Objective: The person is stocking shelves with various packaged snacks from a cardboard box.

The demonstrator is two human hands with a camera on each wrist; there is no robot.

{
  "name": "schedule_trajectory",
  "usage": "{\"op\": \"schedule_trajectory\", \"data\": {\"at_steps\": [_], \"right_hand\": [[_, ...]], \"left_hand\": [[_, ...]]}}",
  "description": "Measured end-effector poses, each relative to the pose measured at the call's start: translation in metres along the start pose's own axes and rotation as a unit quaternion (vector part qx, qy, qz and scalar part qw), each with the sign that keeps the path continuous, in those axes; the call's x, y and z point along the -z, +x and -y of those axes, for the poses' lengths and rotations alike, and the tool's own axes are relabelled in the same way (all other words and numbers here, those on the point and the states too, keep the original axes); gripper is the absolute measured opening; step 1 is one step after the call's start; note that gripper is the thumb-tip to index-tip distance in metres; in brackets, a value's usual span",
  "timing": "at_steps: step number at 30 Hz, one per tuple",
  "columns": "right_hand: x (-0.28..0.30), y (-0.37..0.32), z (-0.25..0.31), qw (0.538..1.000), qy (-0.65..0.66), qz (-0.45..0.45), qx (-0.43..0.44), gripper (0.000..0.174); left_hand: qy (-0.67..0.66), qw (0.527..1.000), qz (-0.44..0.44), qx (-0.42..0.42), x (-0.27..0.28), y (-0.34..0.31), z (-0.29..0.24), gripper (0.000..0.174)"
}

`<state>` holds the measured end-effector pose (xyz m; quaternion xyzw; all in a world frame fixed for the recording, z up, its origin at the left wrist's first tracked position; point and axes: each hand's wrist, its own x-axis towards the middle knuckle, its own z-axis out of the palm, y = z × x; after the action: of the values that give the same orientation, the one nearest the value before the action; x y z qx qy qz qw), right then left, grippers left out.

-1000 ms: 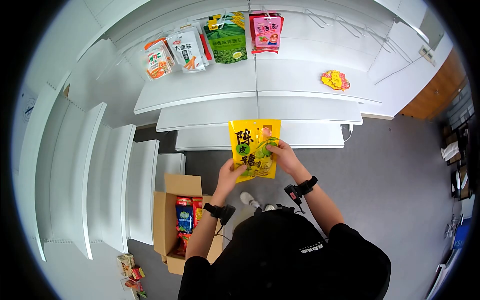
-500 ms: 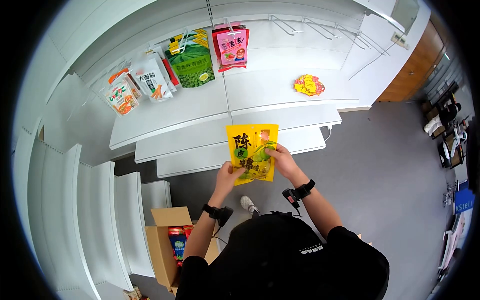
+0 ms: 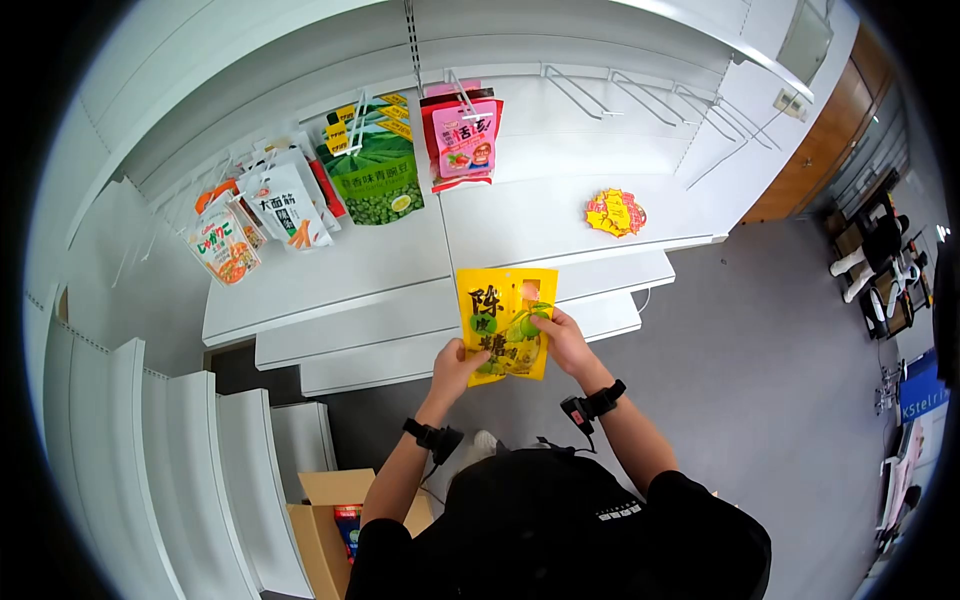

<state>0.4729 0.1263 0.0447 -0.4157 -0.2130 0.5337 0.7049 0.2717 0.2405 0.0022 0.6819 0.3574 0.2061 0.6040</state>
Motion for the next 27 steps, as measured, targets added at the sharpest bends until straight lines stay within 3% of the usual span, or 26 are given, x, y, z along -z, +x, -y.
{"op": "schedule_trajectory", "data": {"at_steps": [2,6,20,27], "right_hand": [[-0.004,0.007,0.003,1.000,-0.006,-0.017,0.001,0.026],[-0.010,0.022,0.004,1.000,-0.001,-0.006,0.010,0.026],[-0.021,0.073,0.017,0.999,-0.011,0.037,-0.003,0.025],[-0.046,0.104,0.070,0.997,-0.029,0.063,0.032,0.025]], "left_hand": [[-0.025,1.000,0.002,-0.013,0.004,0.017,0.008,0.024],[-0.068,0.998,-0.008,-0.012,0.012,0.013,-0.025,0.025],[-0.045,0.997,-0.058,-0.013,0.039,0.036,-0.031,0.025],[-0.070,0.992,-0.081,-0.064,0.047,0.066,-0.083,0.023]]}}
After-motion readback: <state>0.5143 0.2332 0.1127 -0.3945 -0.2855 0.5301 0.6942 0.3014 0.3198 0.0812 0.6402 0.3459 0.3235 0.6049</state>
